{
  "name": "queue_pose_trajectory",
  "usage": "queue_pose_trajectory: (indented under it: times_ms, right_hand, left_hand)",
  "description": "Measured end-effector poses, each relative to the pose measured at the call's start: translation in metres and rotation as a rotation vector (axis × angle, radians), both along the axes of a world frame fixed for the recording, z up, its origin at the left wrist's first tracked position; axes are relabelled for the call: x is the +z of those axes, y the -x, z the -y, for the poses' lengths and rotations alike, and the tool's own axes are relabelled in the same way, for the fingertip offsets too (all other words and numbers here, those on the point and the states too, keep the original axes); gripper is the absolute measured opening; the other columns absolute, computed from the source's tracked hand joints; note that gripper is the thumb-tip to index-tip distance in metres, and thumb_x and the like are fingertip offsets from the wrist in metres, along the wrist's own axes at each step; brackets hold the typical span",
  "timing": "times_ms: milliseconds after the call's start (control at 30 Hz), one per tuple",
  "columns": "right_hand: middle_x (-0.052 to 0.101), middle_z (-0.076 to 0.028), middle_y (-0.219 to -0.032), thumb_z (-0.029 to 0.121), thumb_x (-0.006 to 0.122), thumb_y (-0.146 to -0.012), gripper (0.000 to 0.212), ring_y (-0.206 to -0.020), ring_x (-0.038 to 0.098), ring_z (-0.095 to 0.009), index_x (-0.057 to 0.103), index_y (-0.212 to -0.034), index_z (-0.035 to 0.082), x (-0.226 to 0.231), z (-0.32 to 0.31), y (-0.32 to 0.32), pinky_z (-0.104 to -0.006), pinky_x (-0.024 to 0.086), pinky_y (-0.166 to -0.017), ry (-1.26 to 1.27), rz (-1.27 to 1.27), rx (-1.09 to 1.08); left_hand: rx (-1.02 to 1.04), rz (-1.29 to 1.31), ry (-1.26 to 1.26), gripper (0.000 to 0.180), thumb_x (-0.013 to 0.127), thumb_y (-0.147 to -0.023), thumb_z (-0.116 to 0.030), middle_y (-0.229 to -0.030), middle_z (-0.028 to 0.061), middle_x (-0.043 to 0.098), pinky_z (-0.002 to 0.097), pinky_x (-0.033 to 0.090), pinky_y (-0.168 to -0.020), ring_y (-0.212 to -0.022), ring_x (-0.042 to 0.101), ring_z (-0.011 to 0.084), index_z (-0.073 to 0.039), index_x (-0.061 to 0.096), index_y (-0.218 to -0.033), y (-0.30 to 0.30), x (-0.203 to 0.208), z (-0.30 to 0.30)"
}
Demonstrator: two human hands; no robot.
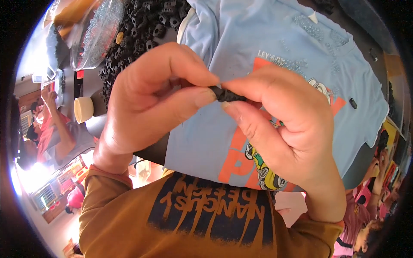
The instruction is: The recorder is inspecting and assembling small black plastic components, possibly cord locks, onto or near a t-shirt.
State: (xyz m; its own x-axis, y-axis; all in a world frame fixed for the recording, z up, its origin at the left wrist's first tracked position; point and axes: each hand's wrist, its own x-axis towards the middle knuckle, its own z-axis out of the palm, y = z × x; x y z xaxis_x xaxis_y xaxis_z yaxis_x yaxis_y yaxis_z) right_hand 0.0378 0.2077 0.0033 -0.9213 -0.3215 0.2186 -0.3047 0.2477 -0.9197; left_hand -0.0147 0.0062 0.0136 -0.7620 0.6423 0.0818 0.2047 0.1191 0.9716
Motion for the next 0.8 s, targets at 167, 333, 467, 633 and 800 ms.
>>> queue_pose_trajectory:
  times_ms: [167, 333, 467, 633, 800]
  right_hand:
    - [0.059, -0.011, -0.086, -0.001, 0.062, -0.077, 0.019, -0.078, 0.055, -0.017, 0.06, -0.095, -0.007, -0.003, 0.002, -0.001, -0.0252, 0.042, -0.069, -0.074, -0.07, -0.04]
    - [0.058, -0.01, -0.089, -0.003, 0.061, -0.079, 0.019, -0.079, 0.054, -0.014, 0.059, -0.097, -0.007, -0.008, 0.003, -0.005, -0.0227, 0.042, -0.07, 0.066, 0.072, -0.046]
    - [0.056, -0.009, -0.093, -0.005, 0.061, -0.08, 0.02, -0.08, 0.053, -0.01, 0.059, -0.1, -0.007, -0.003, 0.001, -0.005, -0.0202, 0.042, -0.07, 0.157, 0.171, -0.027]
    - [0.056, -0.009, -0.093, -0.005, 0.062, -0.079, 0.02, -0.079, 0.054, -0.01, 0.059, -0.099, -0.008, -0.004, 0.005, -0.008, -0.0202, 0.042, -0.069, 0.085, 0.118, -0.073]
    - [0.059, -0.009, -0.091, -0.004, 0.062, -0.079, 0.019, -0.077, 0.055, -0.011, 0.059, -0.097, -0.008, -0.005, 0.004, -0.005, -0.0205, 0.042, -0.069, -0.168, -0.128, -0.062]
  left_hand:
    - [-0.014, -0.581, 0.14, 0.016, 0.061, -0.073, 0.009, -0.078, 0.0084, 0.058, 0.0252, 0.043, -0.06, -0.066, 0.054, 0.016, 0.001, 0.06, -0.086, -0.003, -0.005, -0.003]
    - [-0.02, -0.459, 0.073, 0.017, 0.059, -0.073, 0.01, -0.078, 0.0085, 0.058, 0.0258, 0.044, -0.06, -0.067, 0.055, 0.0155, 0.003, 0.061, -0.089, -0.002, -0.007, 0.001]
    - [0.025, 0.002, -0.022, 0.018, 0.056, -0.076, 0.011, -0.079, 0.0087, 0.058, 0.025, 0.044, -0.06, -0.068, 0.055, 0.0146, 0.005, 0.062, -0.092, -0.007, 0.001, 0.001]
    - [-0.006, -0.34, 0.045, 0.017, 0.055, -0.076, 0.011, -0.078, 0.0098, 0.058, 0.0263, 0.044, -0.06, -0.068, 0.056, 0.0171, 0.004, 0.061, -0.09, -0.003, -0.007, -0.003]
    - [-0.013, -0.697, 0.166, 0.019, 0.056, -0.073, 0.011, -0.079, 0.0111, 0.058, 0.028, 0.045, -0.06, -0.069, 0.057, 0.0194, 0.003, 0.06, -0.09, -0.006, -0.01, -0.004]
